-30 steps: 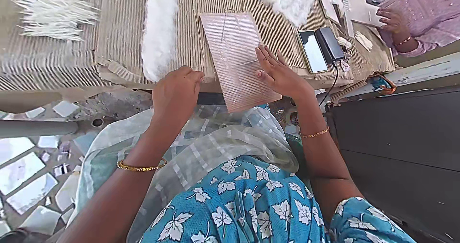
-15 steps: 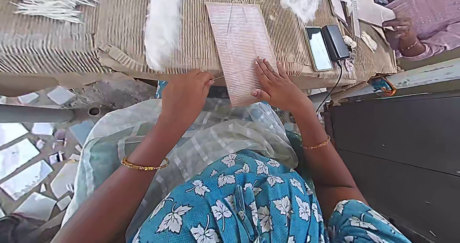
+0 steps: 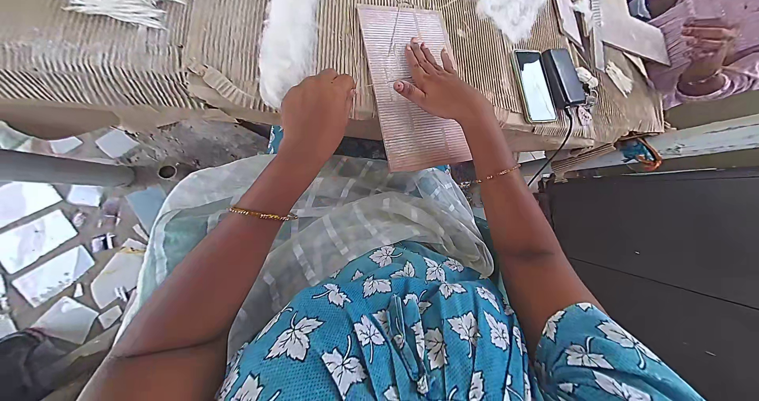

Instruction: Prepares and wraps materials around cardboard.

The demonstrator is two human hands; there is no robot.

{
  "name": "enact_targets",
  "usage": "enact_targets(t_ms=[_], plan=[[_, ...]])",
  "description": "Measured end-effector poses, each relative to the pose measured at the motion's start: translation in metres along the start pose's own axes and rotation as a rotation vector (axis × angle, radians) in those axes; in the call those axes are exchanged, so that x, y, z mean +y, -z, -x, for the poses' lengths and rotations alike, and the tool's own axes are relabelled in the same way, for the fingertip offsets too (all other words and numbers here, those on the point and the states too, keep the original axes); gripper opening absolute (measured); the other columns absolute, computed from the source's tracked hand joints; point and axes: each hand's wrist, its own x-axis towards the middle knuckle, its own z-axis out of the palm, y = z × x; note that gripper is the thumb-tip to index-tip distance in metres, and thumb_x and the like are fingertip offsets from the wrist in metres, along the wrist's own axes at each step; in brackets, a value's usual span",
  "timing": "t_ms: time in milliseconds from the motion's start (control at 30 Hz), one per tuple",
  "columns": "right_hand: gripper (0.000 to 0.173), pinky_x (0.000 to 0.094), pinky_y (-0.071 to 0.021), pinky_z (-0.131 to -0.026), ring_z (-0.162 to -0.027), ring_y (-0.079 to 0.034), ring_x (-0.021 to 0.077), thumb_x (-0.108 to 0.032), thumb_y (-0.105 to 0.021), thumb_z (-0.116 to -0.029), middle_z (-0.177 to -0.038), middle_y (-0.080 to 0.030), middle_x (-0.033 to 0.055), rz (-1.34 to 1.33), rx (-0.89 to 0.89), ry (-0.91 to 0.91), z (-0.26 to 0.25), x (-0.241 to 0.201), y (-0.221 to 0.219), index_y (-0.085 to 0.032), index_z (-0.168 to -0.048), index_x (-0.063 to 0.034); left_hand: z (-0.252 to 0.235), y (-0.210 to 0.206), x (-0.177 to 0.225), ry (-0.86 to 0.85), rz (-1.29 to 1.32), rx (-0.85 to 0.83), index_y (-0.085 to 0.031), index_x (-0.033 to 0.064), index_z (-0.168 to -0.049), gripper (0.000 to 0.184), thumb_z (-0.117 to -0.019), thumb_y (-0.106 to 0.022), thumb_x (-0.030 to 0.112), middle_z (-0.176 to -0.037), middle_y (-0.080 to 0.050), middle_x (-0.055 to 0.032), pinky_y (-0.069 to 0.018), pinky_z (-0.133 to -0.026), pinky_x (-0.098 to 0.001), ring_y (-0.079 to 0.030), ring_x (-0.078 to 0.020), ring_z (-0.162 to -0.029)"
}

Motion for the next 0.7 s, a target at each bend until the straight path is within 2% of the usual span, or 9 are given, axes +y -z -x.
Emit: enact_targets(t_ms=[100, 200, 300, 400, 533, 600, 700], plan=[[0.097, 0.0600, 0.0031, -0.126, -0.160, -0.007, 0.0293, -0.074, -0.020, -0.1003, -0.172, -0.010, 0.0169, 0.009, 0.009, 0.010, 0.024, -0.002, -0.009, -0.012, -0.164, -0.0002, 0.007, -0.005, -0.002, -0.034, 0.011, 0.025, -0.069, -0.0002, -0.118, 0.026, -0.1090, -0.050, 0.015, -0.113, -0.067, -0.0265, -0.0528, -0.080, -0.0631, -0.067, -0.0485, -0.104], [0.099, 0.0607, 0.0018, -0.125, -0.159, -0.010, 0.0301, -0.075, -0.020, -0.0996, -0.171, -0.012, 0.0176, 0.032, 0.026, 0.041, 0.062, -0.005, -0.022, -0.014, -0.163, 0.0012, 0.019, -0.008, -0.002, -0.092, 0.032, 0.031, -0.070, 0.0020, -0.117, 0.025, -0.1083, -0.051, 0.015, -0.114, -0.067, -0.0246, -0.0536, -0.076, -0.0628, -0.068, -0.0471, -0.101], [0.097, 0.0603, -0.0003, -0.126, -0.159, -0.015, 0.0298, -0.074, -0.021, -0.0999, -0.170, -0.018, 0.0174, 0.040, 0.026, 0.058, 0.104, -0.009, -0.031, -0.018, -0.163, 0.0003, 0.037, -0.011, -0.001, -0.143, 0.064, 0.000, -0.072, 0.0033, -0.116, 0.024, -0.1082, -0.053, 0.018, -0.108, -0.069, -0.0228, -0.0545, -0.071, -0.0624, -0.070, -0.0457, -0.095], [0.097, 0.0612, -0.0023, -0.125, -0.158, -0.017, 0.0307, -0.074, -0.018, -0.0998, -0.169, -0.023, 0.0180, 0.002, 0.049, 0.087, 0.126, -0.007, -0.029, -0.022, -0.162, -0.0002, 0.047, -0.009, 0.000, -0.123, 0.077, -0.021, -0.072, 0.0033, -0.113, 0.026, -0.1090, -0.053, 0.020, -0.107, -0.070, -0.0220, -0.0541, -0.070, -0.0620, -0.070, -0.0451, -0.095], [0.097, 0.0593, 0.0005, -0.126, -0.160, -0.007, 0.0297, -0.074, -0.016, -0.0998, -0.172, -0.010, 0.0167, -0.015, 0.042, 0.041, 0.090, -0.001, 0.000, -0.012, -0.164, -0.0007, 0.035, -0.008, -0.001, -0.106, 0.062, 0.046, -0.071, 0.0018, -0.113, 0.026, -0.1092, -0.050, 0.018, -0.106, -0.070, -0.0236, -0.0539, -0.072, -0.0624, -0.070, -0.0459, -0.096], [0.094, 0.0594, 0.0031, -0.126, -0.160, -0.006, 0.0290, -0.071, -0.018, -0.1016, -0.172, -0.009, 0.0158, -0.029, 0.034, 0.031, 0.054, 0.000, 0.009, -0.012, -0.164, -0.0014, 0.021, -0.005, 0.003, -0.088, 0.026, 0.057, -0.070, 0.0005, -0.113, 0.026, -0.1090, -0.049, 0.016, -0.105, -0.069, -0.0246, -0.0533, -0.074, -0.0622, -0.069, -0.0467, -0.097], [0.093, 0.0614, 0.0046, -0.125, -0.160, -0.006, 0.0294, -0.070, -0.018, -0.1025, -0.172, -0.008, 0.0162, -0.008, -0.006, 0.028, 0.012, -0.002, 0.007, -0.013, -0.164, -0.0005, 0.005, -0.001, 0.010, -0.025, -0.038, -0.018, -0.069, -0.0003, -0.115, 0.027, -0.1094, -0.048, 0.015, -0.110, -0.068, -0.0257, -0.0528, -0.077, -0.0623, -0.068, -0.0473, -0.101]])
